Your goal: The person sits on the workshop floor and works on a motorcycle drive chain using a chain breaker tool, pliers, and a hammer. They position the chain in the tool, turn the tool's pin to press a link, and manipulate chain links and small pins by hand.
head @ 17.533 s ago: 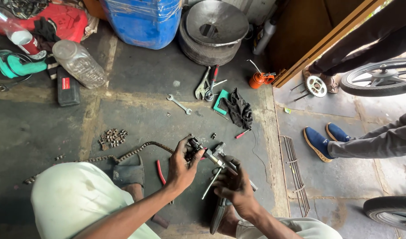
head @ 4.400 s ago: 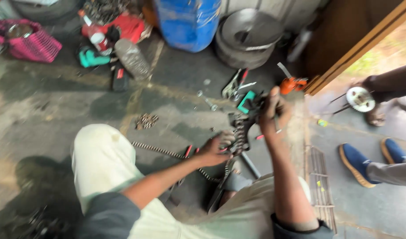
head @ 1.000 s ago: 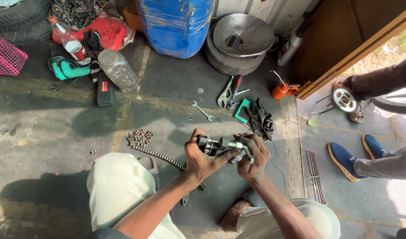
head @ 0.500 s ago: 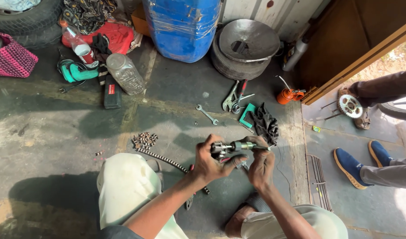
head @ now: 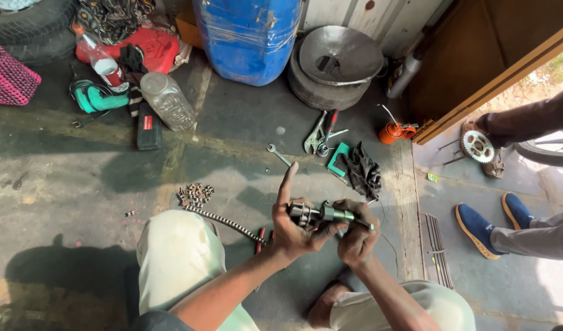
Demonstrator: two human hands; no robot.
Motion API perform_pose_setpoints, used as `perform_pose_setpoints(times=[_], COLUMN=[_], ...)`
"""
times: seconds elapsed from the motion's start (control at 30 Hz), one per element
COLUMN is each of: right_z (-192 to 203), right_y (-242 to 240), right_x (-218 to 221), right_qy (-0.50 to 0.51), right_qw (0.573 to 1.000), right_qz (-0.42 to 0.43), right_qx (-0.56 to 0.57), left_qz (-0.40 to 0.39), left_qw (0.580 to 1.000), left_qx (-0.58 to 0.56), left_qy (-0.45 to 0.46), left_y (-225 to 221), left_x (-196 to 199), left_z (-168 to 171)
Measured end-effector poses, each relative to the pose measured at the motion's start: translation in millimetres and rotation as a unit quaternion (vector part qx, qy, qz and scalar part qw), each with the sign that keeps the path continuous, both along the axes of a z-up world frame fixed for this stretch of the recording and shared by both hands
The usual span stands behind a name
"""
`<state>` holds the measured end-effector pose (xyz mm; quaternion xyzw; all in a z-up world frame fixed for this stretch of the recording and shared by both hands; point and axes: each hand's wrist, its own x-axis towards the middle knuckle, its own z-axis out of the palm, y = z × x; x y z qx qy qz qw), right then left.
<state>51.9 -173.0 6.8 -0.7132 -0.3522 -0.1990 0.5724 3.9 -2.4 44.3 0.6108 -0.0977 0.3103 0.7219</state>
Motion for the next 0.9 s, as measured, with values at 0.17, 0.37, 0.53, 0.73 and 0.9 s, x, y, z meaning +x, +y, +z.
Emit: perform_pose_setpoints(times=[0.17,0.37,0.53,0.73,0.9], right_z=[7,10,-30,59,85], right_y=[16,23,6,18,4], right_x=[-3,1,18,9,-16], right_qy=[0.034,0.085,0.173,0.629,0.484], right_qw=[0.999,0.993,0.981,0.771,0.875], right_qz=[-0.005,-0.076,-0.074,-0.007,0.013], right_qx=[0.025,-0.005,0.043,0.097,-0.003], left_qz=[0.077,0.104,0.098,0.076,0.006], left_qw=[0.993,0.979,0.964,0.971,0.99], left_qx=[0.085,0.15,0.219,0.226,0.052], left_qy=[-0.023,-0.095,-0.118,-0.029,0.132], left_y=[-4,-2,15,11,2], left_x=[13,33,50,43,29], left_z=[-26,-50,-49,-40,-16])
